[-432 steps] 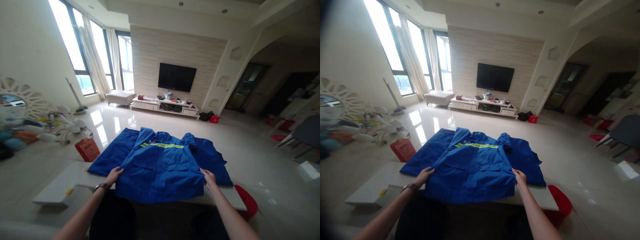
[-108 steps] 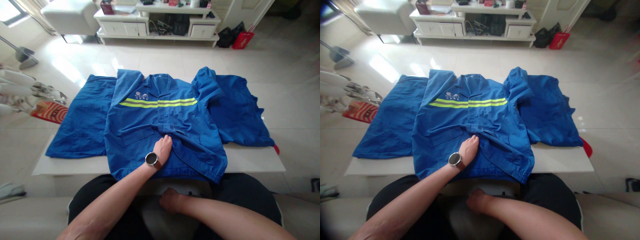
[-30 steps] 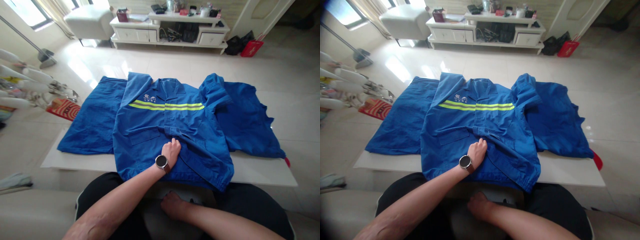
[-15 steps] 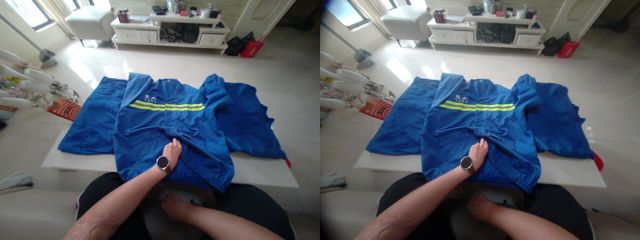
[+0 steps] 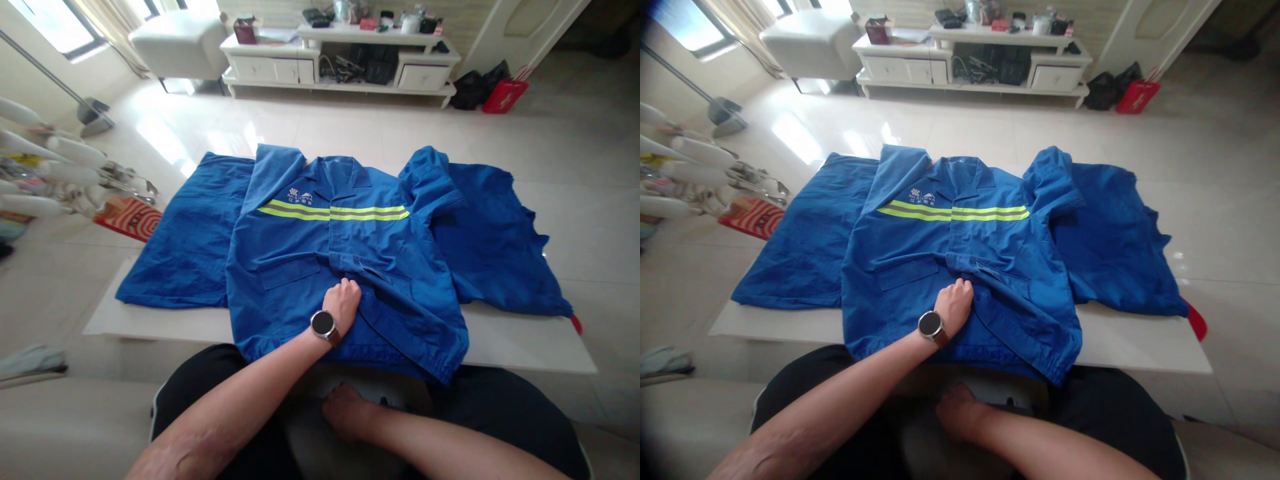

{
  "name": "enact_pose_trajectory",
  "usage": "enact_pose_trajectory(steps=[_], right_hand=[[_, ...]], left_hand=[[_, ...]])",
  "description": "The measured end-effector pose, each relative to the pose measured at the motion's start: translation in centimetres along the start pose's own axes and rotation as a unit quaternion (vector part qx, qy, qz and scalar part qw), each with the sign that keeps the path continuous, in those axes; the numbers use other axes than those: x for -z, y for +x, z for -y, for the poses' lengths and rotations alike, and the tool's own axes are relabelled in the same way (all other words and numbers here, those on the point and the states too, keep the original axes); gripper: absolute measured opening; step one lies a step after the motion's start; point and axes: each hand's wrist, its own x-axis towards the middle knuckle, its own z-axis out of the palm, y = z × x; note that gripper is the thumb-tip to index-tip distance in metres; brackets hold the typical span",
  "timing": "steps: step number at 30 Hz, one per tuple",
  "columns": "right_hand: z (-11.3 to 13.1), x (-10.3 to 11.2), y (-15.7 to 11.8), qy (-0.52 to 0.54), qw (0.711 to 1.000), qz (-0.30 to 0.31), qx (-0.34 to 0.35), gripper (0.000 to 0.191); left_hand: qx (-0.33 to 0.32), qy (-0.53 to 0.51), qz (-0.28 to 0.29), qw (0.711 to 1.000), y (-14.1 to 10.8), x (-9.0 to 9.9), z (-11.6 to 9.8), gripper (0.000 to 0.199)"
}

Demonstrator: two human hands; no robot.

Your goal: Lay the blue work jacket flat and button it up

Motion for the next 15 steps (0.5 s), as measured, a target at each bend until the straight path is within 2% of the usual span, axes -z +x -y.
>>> enact_pose_trajectory(steps=[2,6,11,15], right_hand=[[0.0,0.6,-0.2,-0.016,0.999,0.033,0.010,0.023],[0.1,1.1,-0.6,-0.012,1.000,0.020,0.010,0.022],[-0.1,0.3,-0.5,-0.008,1.000,-0.010,0.014,0.017],[-0.2,-0.5,0.0,-0.011,1.000,-0.005,0.012,0.020]], left_hand=[[0.005,-0.001,0.001,1.000,0.0,0.1,0.0,0.025],[0.014,0.003,0.000,1.000,0.0,0.1,-0.3,0.027],[0.007,0.013,-0.006,1.000,-0.1,0.1,-0.6,0.026],[-0.004,0.017,-0.004,1.000,-0.2,0.1,-0.7,0.026]])
